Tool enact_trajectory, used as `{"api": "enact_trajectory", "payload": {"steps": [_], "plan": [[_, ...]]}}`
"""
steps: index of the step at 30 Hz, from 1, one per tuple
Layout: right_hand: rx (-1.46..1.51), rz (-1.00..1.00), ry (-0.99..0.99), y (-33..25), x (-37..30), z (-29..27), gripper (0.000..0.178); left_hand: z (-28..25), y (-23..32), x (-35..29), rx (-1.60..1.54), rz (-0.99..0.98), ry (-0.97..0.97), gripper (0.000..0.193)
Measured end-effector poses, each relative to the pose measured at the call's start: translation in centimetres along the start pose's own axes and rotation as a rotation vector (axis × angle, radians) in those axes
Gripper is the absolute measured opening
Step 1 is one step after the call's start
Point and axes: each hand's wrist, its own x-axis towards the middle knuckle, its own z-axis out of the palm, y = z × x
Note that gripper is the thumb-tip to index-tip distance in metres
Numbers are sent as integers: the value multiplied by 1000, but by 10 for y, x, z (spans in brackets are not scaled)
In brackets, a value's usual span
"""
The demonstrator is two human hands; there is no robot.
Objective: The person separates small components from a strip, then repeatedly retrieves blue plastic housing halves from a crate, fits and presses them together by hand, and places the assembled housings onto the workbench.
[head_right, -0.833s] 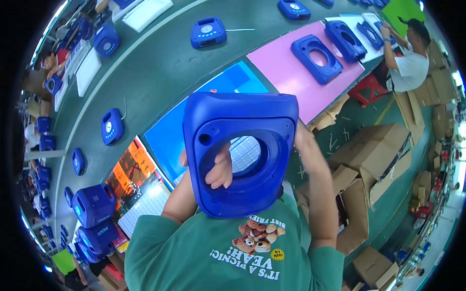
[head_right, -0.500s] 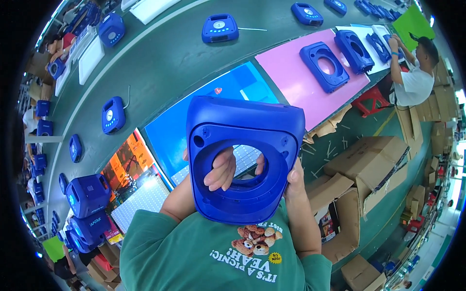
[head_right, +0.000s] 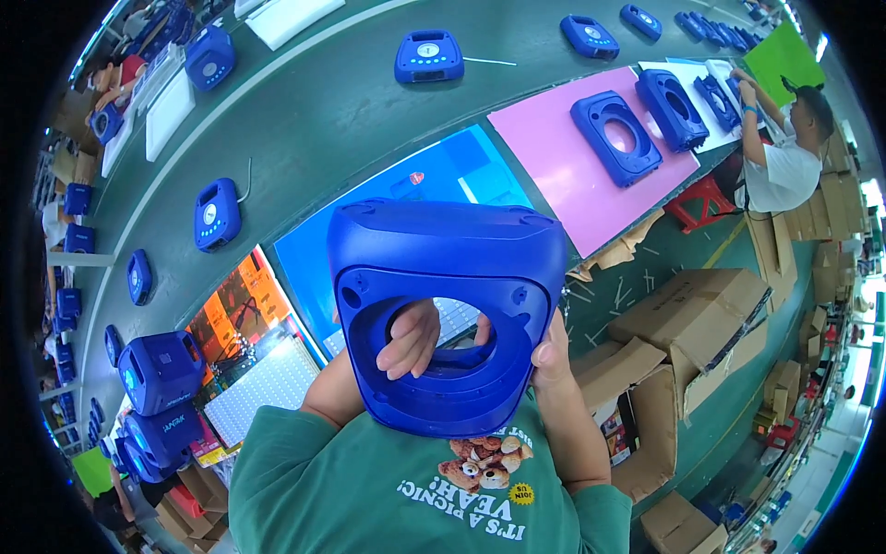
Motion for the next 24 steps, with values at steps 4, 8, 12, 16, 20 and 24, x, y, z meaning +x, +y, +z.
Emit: {"api": "enact_trajectory", "payload": {"steps": [4,8,12,16,20,24], "plan": [[3,5,-3,-5,2,9,99,1,-1,-2,-14,1,-26,81],[-23,34,61,-10,1,16,98,6,7,-1,24,-7,60,86],[-49,-21,126,-16,-1,8,89,34,8,-7,301,119,792,93],[-110,-45,234,-21,-1,5,84,58,12,27,1121,-193,1298,95],[-502,-411,380,-37,21,13,82,52,-2,31,1533,-177,1309,89],[-1512,-760,541,-80,49,43,71,59,-17,47,1779,-206,1285,88]]}}
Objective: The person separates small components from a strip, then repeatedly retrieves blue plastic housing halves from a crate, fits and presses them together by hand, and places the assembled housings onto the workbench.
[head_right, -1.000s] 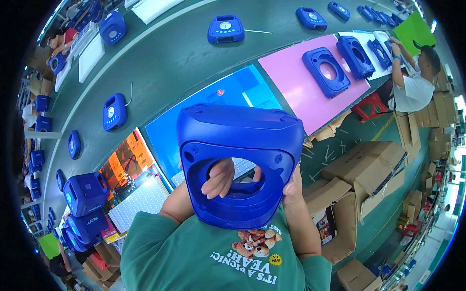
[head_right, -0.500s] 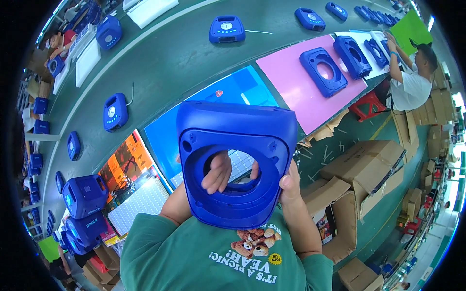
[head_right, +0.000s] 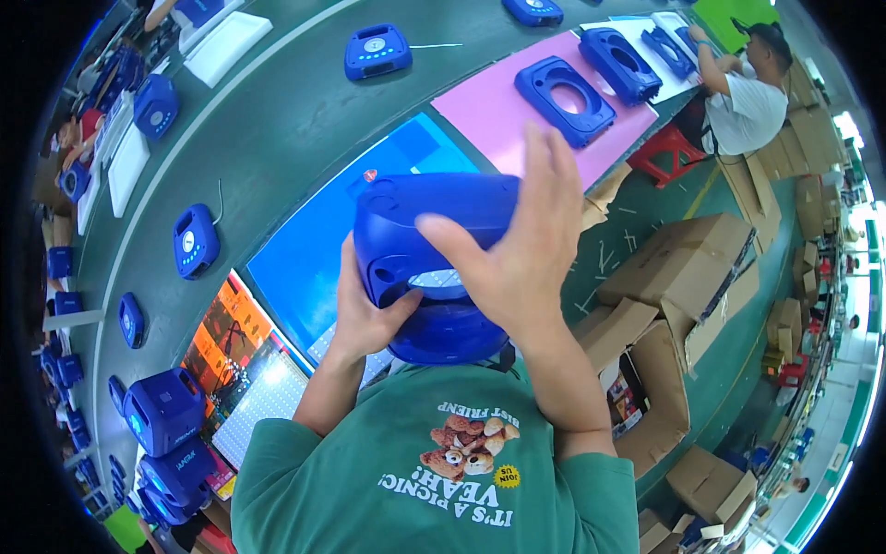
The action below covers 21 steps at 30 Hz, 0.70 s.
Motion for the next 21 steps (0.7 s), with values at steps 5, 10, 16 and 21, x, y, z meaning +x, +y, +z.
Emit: {"api": "enact_trajectory", "payload": {"steps": [5,10,16,21], "plan": [[688,451,-33,34,-3,18,40,-12,-16,9,-168,-34,64,83],[1424,755,-496,47,-73,7,74,-2,-61,16,-929,-460,-156,60],[1376,864,-600,26,-74,-1,82,23,-85,9,-837,-634,-75,48],[1319,870,-535,22,-85,7,73,26,-57,-1,-430,-144,279,44]]}}
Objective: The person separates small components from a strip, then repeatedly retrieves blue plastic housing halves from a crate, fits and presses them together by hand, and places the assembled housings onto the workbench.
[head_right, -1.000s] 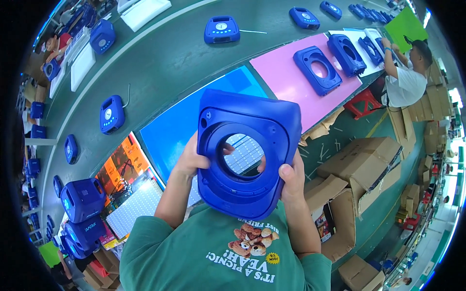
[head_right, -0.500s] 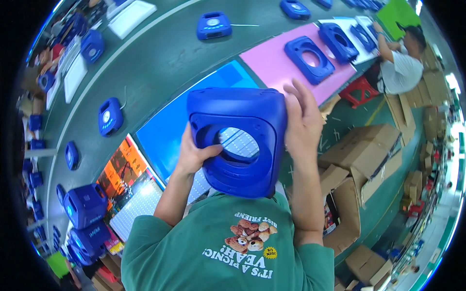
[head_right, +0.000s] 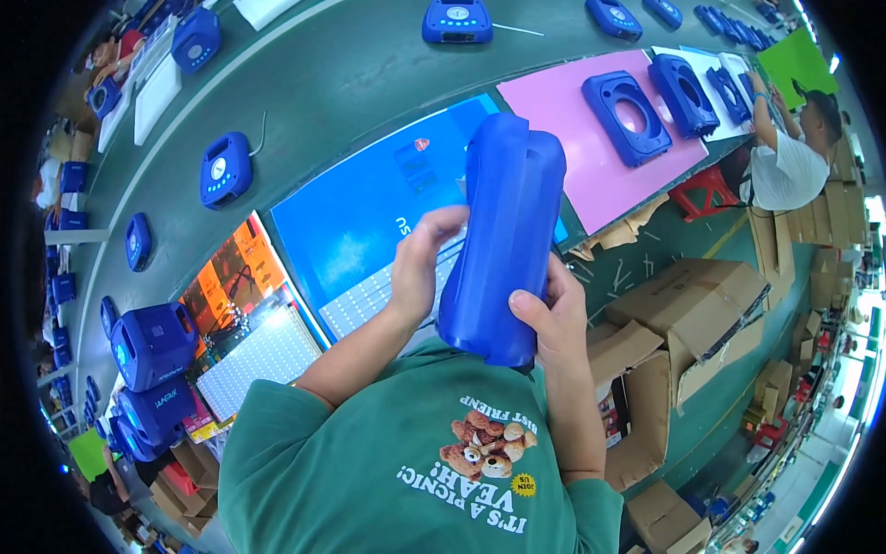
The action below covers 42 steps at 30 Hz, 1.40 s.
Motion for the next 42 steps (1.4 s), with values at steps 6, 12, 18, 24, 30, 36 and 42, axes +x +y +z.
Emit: {"api": "enact_trajectory", "payload": {"steps": [6,12,18,24,30,36,42], "plan": [[-125,-72,51,4,-4,10,48,11,48,-3,-338,-491,-551,52],[-388,-121,59,-1,-10,17,44,2,50,-5,-390,-529,-533,50],[-571,-338,-8,-2,-10,27,47,6,70,-4,-249,-437,-481,50],[-1036,-529,-39,1,-16,22,40,2,65,-8,-220,-349,-405,56],[-1110,-756,379,-2,-10,-18,50,2,58,-6,-424,-447,-478,69],[225,132,38,0,5,-41,72,-11,16,8,-967,-529,-683,75],[163,44,245,8,3,-43,73,-8,31,12,-489,-481,-459,82]]}}
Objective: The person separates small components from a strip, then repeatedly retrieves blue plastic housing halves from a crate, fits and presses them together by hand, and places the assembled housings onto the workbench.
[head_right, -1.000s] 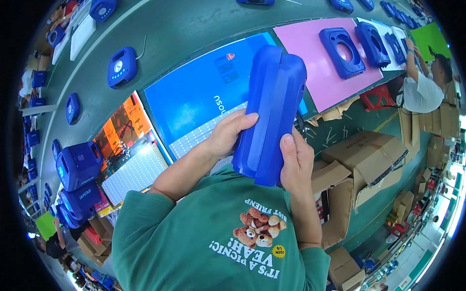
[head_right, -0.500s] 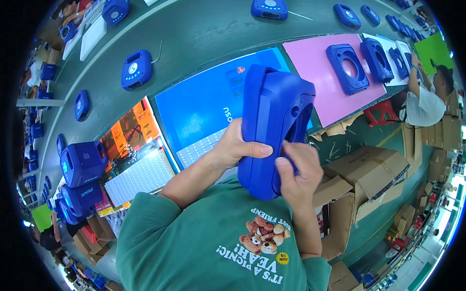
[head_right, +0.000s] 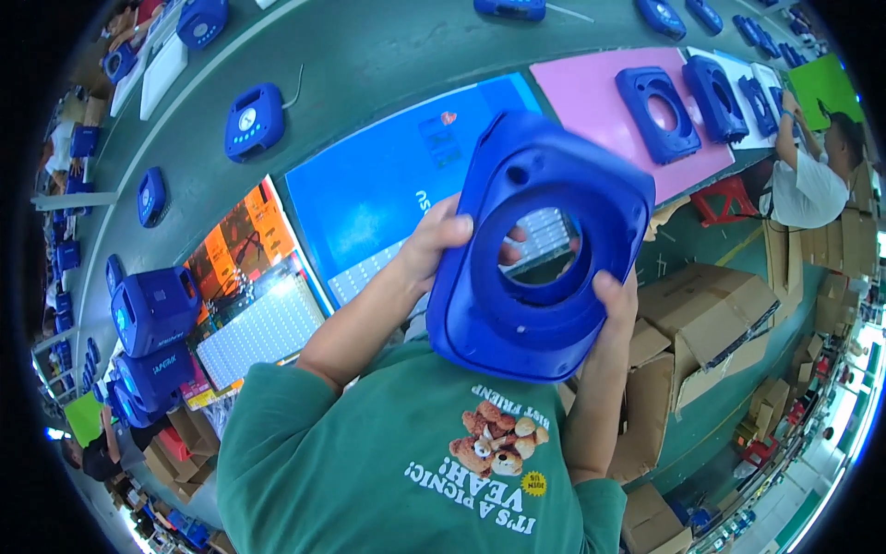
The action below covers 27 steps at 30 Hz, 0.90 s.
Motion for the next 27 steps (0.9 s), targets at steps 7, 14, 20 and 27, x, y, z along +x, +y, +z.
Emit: {"api": "enact_trajectory", "payload": {"steps": [7,14,20,27], "plan": [[-387,-409,-102,-8,-12,3,88,5,-2,-11,251,104,65,75],[-1330,-955,100,-33,-8,31,91,1,-4,-10,351,127,85,83],[-1857,-1092,-99,-41,-8,91,89,5,-14,-7,487,315,31,90],[-1430,-885,9,-41,-3,51,88,-17,-8,-17,515,227,46,88]]}}
